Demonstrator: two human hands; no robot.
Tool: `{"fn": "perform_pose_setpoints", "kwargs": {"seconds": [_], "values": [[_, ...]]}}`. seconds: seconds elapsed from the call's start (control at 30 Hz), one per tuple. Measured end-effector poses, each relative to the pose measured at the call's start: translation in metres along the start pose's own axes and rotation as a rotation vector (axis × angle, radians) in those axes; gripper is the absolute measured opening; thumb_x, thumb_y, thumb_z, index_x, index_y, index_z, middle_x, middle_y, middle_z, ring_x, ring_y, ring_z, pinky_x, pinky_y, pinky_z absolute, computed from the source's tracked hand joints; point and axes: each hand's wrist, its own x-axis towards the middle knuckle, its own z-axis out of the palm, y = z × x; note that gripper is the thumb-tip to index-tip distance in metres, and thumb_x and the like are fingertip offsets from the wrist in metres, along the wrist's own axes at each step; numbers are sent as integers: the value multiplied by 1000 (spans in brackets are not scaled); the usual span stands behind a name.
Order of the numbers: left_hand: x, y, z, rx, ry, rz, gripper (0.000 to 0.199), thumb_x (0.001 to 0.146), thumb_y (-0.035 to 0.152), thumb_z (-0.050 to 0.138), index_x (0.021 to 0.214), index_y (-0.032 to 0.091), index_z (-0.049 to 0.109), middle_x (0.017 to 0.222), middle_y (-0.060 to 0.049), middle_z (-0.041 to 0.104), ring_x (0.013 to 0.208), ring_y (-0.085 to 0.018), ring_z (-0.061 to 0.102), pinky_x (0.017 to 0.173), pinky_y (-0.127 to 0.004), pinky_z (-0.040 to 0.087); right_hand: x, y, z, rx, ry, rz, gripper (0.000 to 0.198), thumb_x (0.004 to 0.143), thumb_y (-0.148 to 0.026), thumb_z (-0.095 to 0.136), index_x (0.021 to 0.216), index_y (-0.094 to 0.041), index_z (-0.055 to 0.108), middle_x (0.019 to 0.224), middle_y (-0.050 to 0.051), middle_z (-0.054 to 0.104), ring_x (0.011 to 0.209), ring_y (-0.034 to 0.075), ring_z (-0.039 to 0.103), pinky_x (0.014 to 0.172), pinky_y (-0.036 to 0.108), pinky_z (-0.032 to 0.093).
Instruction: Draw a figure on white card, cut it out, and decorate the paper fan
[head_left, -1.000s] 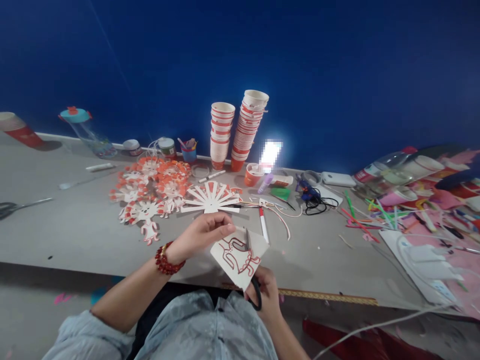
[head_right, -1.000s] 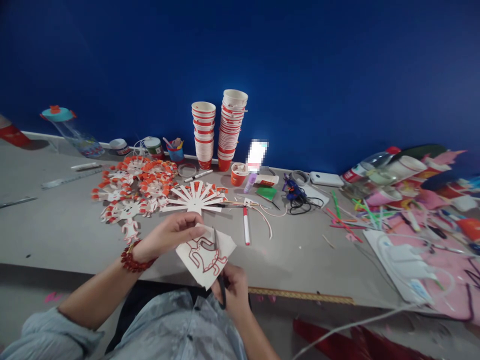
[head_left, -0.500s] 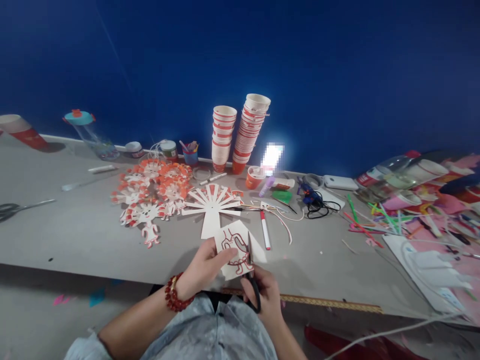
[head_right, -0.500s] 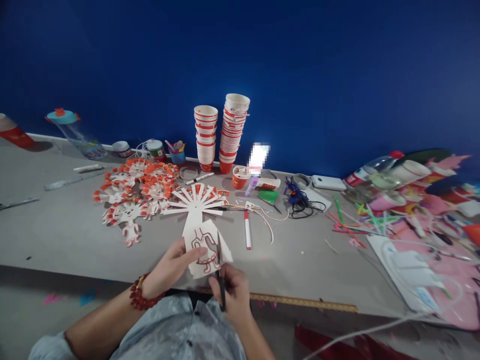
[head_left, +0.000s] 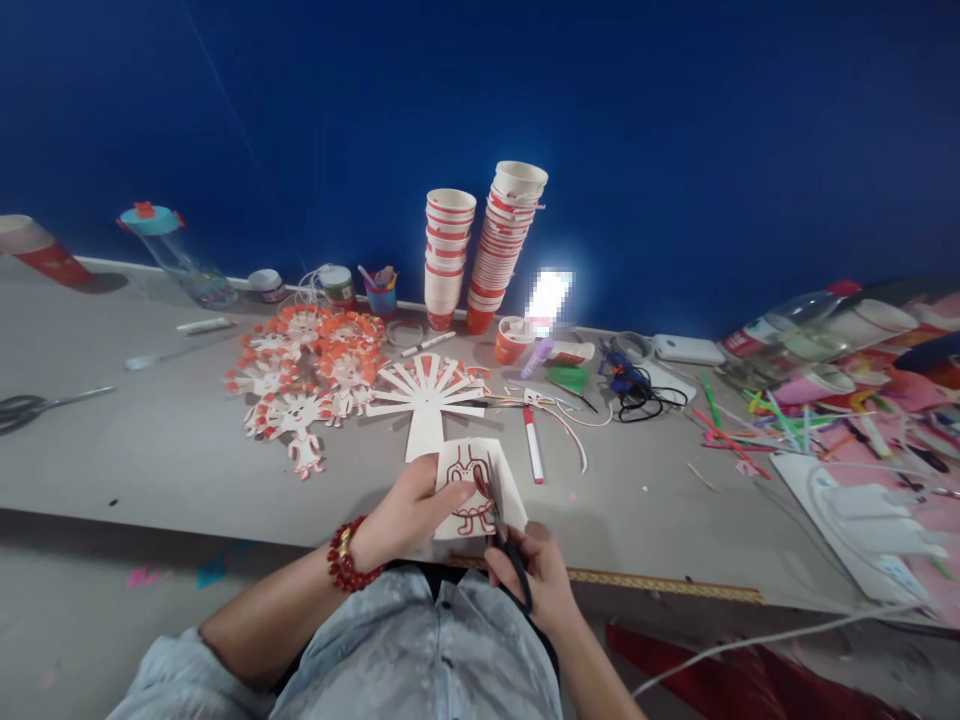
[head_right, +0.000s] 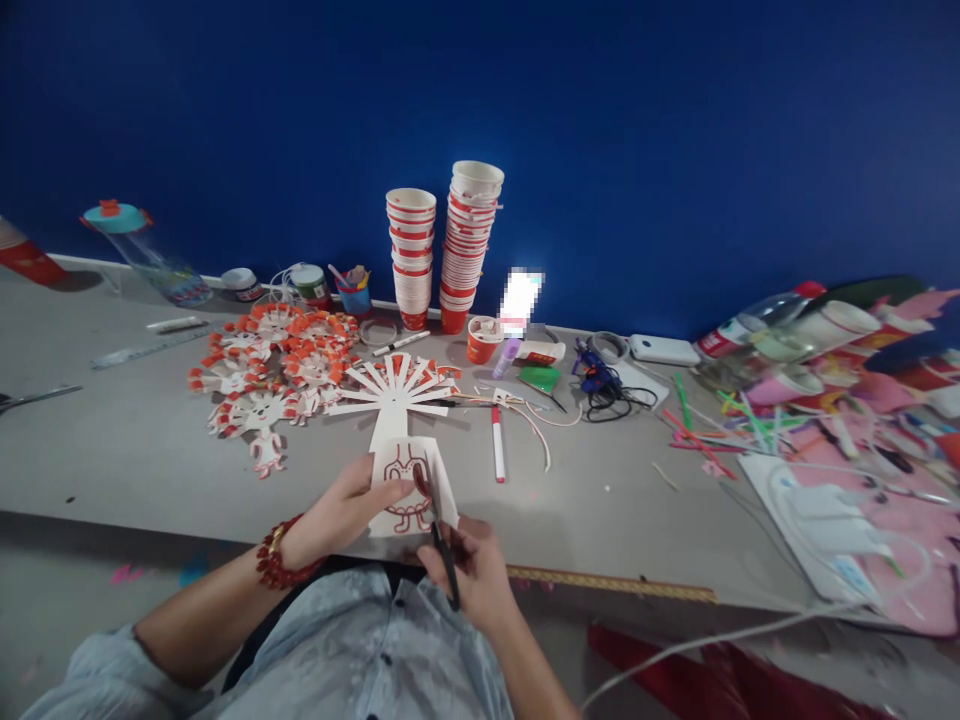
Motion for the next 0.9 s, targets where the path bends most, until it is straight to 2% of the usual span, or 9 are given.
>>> {"fn": "perform_pose_setpoints", "kwargs": {"seconds": [0.17, 0.27, 0.47, 0.7, 0.9], "values": [[1, 7, -3, 56, -16, 29, 21, 90, 27, 49, 84, 12, 63, 77, -4, 64, 69, -14, 56, 64, -24, 47, -2, 17, 0, 32, 21, 67, 54, 75, -69, 65, 59, -18, 56, 48, -1, 50, 44, 10, 40, 41, 22, 34], [2, 11, -4, 62, -31, 51, 20, 90, 26, 49, 82, 13, 62, 76, -3, 63, 69, -14, 55, 65, -23, 46, -3, 24, -1, 46, 28, 89, 54, 74, -69, 66, 59, -18, 56, 47, -1, 51, 43, 10, 42, 41, 21, 34], [3, 11, -6, 103, -35, 55, 23, 91, 28, 48, 85, 12, 63, 78, -4, 64, 71, -15, 56, 67, -25, 47, -2, 8, -1, 49, 15, 115, 52, 74, -67, 67, 63, -17, 60, 47, 0, 56, 41, 12, 49, 41, 22, 40], [4, 10, -6, 142, -26, 60, 24, 91, 29, 48, 87, 12, 64, 82, -4, 66, 75, -16, 58, 70, -25, 48, 0, 5, 1, 32, 4, 80, 52, 75, -67, 65, 58, -18, 57, 45, -1, 53, 39, 11, 46, 40, 21, 38], [5, 10, -8, 160, -36, 69, 22, 90, 28, 49, 85, 13, 64, 83, -3, 67, 76, -16, 59, 71, -24, 49, 1, 0, 0, -9, 4, 44, 48, 78, -59, 65, 54, -19, 54, 43, -2, 50, 38, 10, 43, 39, 21, 36]]}}
